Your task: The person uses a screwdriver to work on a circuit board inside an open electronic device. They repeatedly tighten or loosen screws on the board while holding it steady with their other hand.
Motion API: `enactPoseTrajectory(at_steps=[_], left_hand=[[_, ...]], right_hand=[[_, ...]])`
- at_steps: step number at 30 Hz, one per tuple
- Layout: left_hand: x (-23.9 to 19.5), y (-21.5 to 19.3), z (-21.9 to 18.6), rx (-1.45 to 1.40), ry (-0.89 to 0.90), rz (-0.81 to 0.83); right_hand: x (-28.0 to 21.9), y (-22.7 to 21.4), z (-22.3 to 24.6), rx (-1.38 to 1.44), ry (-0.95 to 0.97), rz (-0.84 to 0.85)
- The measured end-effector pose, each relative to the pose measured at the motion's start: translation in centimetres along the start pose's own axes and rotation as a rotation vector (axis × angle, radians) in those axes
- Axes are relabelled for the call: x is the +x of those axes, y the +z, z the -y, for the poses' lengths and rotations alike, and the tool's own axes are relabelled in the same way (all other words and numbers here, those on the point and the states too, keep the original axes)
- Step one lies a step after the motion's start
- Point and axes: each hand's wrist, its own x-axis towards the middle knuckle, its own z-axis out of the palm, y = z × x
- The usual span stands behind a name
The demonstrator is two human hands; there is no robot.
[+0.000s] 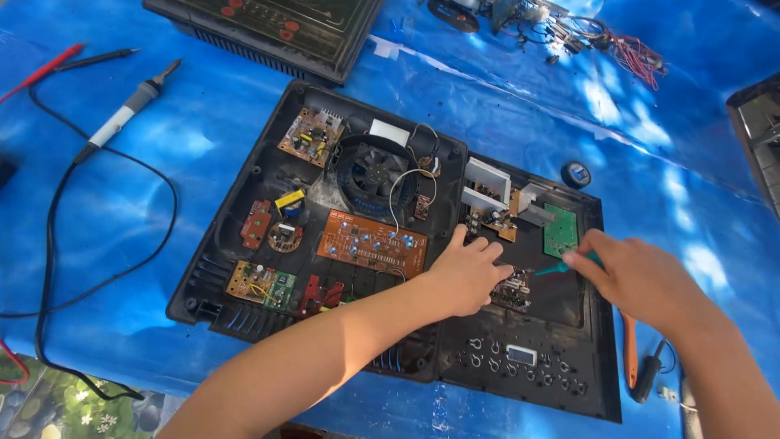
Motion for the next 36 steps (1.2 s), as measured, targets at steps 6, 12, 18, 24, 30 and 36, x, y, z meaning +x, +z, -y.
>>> enactPoseTrajectory(at_steps=[6, 12, 18, 24, 30, 36], left_hand=[[0.1, 0.2, -0.1, 0.040, -0.032, -0.019], [-0.3, -0.8, -0.1, 0.031, -0.031, 0.053], [-0.3, -2.0, -0.5, 0.003, -0.036, 0.177], [-1.6, -2.2, -0.3, -0.075, 0.006, 0.022], [-1.3, -1.6, -0.1, -0.077, 0.028, -0.016], [-1.2, -1.2, -0.1, -0.078, 0.032, -0.041]], right_hand=[[-1.5, -1.5, 1.6, 0.204, 0.108, 0.050], [0.1, 0.7, 0.0, -0.055, -0.006, -0.191], [-1.3, -1.5, 0.8, 0.112, -0.024, 0.094], [0.5, 1.1, -0.8, 0.232, -0.026, -0.126], [-2.0, -0.8, 0.4, 0.243, -0.182, -0.089], [-1.1, 0.3, 0.1, 0.123, -0.094, -0.180]])
